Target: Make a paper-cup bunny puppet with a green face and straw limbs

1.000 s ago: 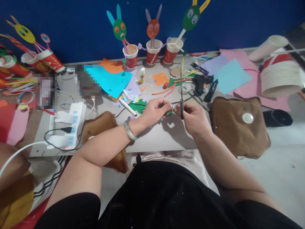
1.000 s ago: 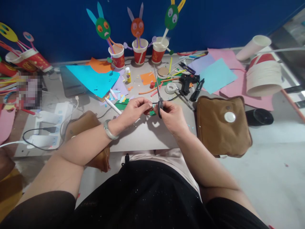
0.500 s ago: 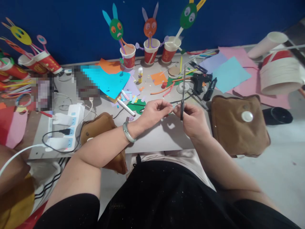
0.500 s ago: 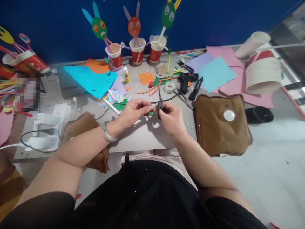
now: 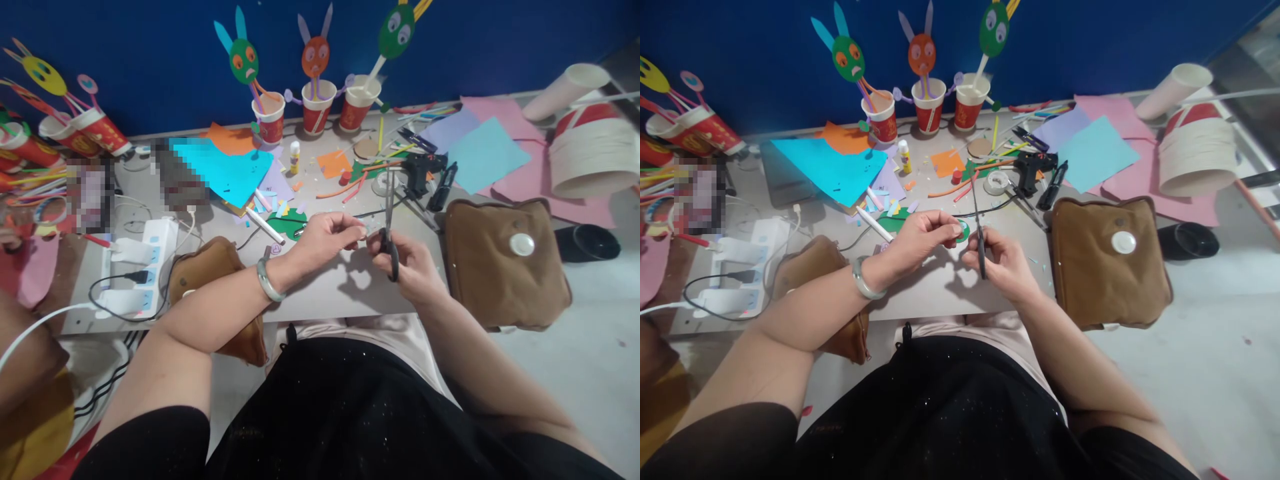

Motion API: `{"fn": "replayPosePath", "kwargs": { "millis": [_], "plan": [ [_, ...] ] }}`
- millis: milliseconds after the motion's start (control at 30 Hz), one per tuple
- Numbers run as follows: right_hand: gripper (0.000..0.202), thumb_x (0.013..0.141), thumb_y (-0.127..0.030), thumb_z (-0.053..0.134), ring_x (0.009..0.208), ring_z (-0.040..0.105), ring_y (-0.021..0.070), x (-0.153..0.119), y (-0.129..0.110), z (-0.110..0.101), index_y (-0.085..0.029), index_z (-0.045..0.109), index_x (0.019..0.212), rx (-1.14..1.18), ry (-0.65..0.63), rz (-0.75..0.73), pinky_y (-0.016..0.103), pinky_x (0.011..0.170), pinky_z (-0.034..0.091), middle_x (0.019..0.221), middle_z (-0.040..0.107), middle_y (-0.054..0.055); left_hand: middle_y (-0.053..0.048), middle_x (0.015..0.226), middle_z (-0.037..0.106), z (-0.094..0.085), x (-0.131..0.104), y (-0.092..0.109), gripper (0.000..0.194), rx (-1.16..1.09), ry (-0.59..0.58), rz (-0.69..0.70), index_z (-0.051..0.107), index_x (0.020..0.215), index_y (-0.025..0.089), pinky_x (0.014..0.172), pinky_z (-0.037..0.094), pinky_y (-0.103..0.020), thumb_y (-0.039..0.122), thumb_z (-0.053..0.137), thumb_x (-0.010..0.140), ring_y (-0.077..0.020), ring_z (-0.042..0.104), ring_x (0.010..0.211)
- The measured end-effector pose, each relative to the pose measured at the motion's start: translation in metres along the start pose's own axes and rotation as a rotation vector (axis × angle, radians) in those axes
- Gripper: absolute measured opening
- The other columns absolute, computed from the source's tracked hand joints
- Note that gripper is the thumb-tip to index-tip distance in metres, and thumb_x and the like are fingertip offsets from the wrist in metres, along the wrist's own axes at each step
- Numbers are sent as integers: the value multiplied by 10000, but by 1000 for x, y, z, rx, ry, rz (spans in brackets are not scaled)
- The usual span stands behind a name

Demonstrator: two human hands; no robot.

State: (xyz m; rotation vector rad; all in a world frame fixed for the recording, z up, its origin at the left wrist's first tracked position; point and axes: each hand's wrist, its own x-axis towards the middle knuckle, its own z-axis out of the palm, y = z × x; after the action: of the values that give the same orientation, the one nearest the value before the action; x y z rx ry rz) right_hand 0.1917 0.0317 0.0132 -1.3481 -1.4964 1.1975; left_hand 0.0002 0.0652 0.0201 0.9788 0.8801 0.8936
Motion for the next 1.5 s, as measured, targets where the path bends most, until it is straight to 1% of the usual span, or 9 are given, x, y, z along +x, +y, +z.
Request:
{"fn": "replayPosePath", "kwargs": {
  "millis": [100,167,333,467,833,967,1100,1333,1500],
  "plan": [
    [512,731,-672,912,739,580,193,-8,5,-10,-231,650,744,-95,-121,-22,332,689,475,797,667,40,22,705,684,2,-1,2,180,-25,8,-22,725,769,163,710,519,-255,206,879,851,-83,600,662],
    [527,749,-682,905,704,556,175,-12,7,-14,-226,641,734,-143,-184,-20,317,667,453,765,651,31,17,723,699,3,-2,3,157,-44,5,-24,726,764,161,728,535,-257,161,842,870,-78,608,662],
    [633,765,-795,866,645,504,159,-17,8,-19,-229,592,694,-154,-264,-7,305,619,420,688,595,13,24,721,698,3,0,0,306,-59,-4,-7,715,762,170,722,540,-264,335,971,793,-79,604,659],
    [699,765,-872,818,631,475,153,-18,8,-20,-226,569,675,-142,-284,16,299,595,391,657,565,9,18,741,705,1,0,-3,326,-66,-35,22,716,773,172,742,553,-280,368,976,779,-91,625,678],
    [636,828,-796,793,610,424,137,-19,18,-25,-218,577,675,-152,-327,31,287,563,356,645,524,-2,14,755,704,-3,-2,-2,248,-58,-85,35,709,783,176,730,532,-274,318,912,780,-93,631,701],
    [641,823,-785,810,617,427,138,-20,12,-26,-217,561,663,-148,-336,44,286,562,352,655,537,3,12,756,708,-3,-2,-2,267,-53,-101,43,713,799,172,735,538,-277,335,923,781,-96,637,705],
    [594,831,-740,832,625,443,142,-20,8,-26,-215,592,688,-151,-329,50,288,577,369,659,544,2,15,742,715,-3,-2,-3,309,-60,-99,38,715,786,175,725,531,-263,373,949,748,-92,636,701],
    [642,846,-796,793,623,455,137,-21,14,-28,-209,583,693,-165,-340,41,283,582,390,661,529,1,16,748,715,-3,-1,-3,374,-60,-93,29,729,816,166,721,531,-283,418,982,705,-95,630,690],
    [643,851,-789,799,608,436,129,-22,12,-28,-208,578,687,-165,-330,25,280,563,369,651,521,0,26,731,705,-2,-2,-2,383,-74,-89,30,731,797,167,713,530,-278,422,997,690,-89,626,678]
  ]
}}
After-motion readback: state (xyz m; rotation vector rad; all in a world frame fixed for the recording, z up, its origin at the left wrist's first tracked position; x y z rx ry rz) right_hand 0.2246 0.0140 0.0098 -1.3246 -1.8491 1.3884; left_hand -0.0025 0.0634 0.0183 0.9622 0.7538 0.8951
